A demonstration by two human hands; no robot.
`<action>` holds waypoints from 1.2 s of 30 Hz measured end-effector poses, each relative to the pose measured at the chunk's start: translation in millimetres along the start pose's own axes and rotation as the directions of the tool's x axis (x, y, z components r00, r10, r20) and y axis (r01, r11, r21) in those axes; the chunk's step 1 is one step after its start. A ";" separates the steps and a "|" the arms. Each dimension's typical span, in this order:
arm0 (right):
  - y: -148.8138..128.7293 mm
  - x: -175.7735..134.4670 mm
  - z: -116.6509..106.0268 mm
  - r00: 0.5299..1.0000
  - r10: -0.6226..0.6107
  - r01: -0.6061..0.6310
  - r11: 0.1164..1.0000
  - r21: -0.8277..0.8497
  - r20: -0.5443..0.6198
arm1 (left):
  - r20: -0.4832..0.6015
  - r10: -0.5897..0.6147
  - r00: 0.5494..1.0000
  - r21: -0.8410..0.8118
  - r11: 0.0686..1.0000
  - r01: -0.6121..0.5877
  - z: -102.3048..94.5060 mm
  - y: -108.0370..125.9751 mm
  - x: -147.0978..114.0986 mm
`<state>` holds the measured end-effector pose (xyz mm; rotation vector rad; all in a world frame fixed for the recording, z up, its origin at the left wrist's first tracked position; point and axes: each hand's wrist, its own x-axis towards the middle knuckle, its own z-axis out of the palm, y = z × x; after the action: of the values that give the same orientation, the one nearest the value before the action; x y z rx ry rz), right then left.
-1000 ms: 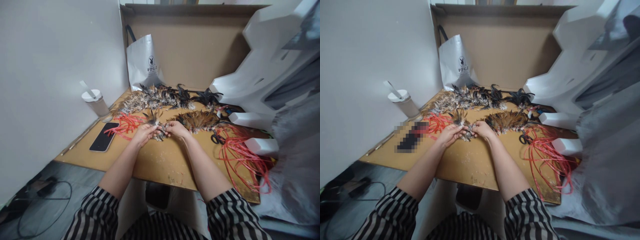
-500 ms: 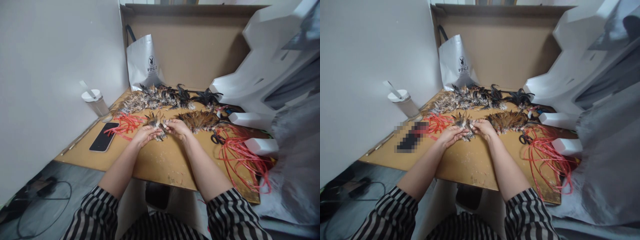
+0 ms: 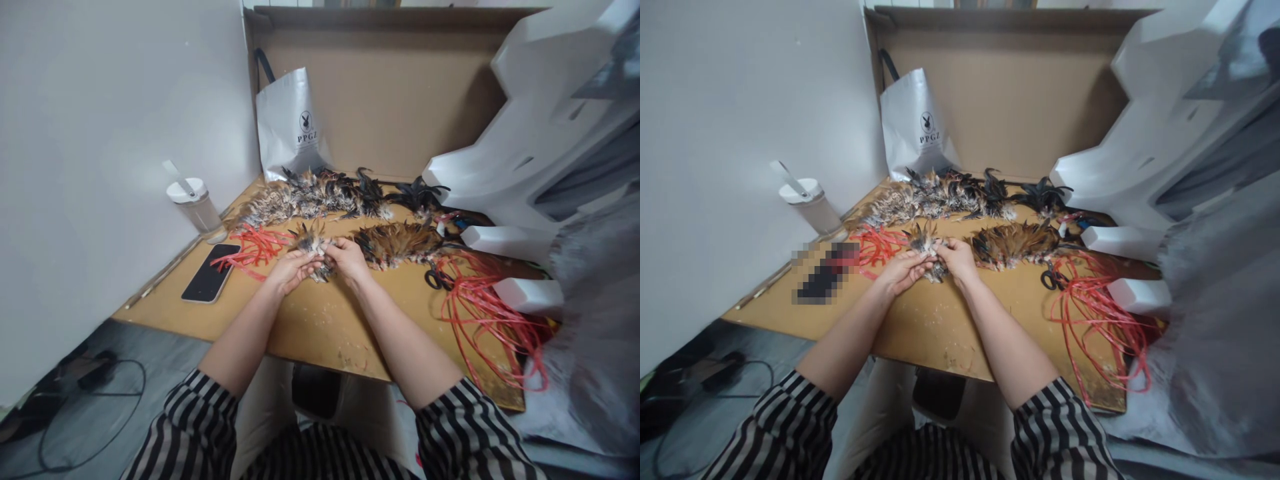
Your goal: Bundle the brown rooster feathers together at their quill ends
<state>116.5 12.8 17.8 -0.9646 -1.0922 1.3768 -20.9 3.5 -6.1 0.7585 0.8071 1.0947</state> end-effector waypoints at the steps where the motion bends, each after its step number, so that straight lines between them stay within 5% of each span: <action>1: 0.5 -1.0 1.8 1.000 -0.015 0.015 1.000 -0.005 -0.008 | -0.008 0.000 1.000 -0.007 1.000 0.000 0.5 -0.2 -0.2; 14: 16.0 0.5 5.0 0.971 -0.229 0.212 0.956 -0.202 -0.063 | -0.042 0.076 0.996 0.057 0.996 -0.073 3.4 -3.3 -0.2; 21: 10.6 -3.3 9.4 0.991 -0.125 0.121 0.991 -0.061 -0.053 | -0.072 0.152 0.986 0.058 0.987 -0.148 4.1 -1.0 -1.0; 26: 4.9 -2.5 6.2 0.999 -0.048 0.048 0.999 0.018 0.016 | -0.083 0.143 0.986 0.017 0.990 -0.142 3.0 2.3 -1.2; 36: 4.9 4.3 -11.0 0.961 -0.154 0.155 0.988 0.014 0.230 | -0.021 0.080 0.997 -0.070 0.994 -0.082 -0.5 3.6 0.1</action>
<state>125.5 18.2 10.4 -0.7172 -1.3162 1.3818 -22.9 4.6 -3.3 0.7275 0.7544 1.1983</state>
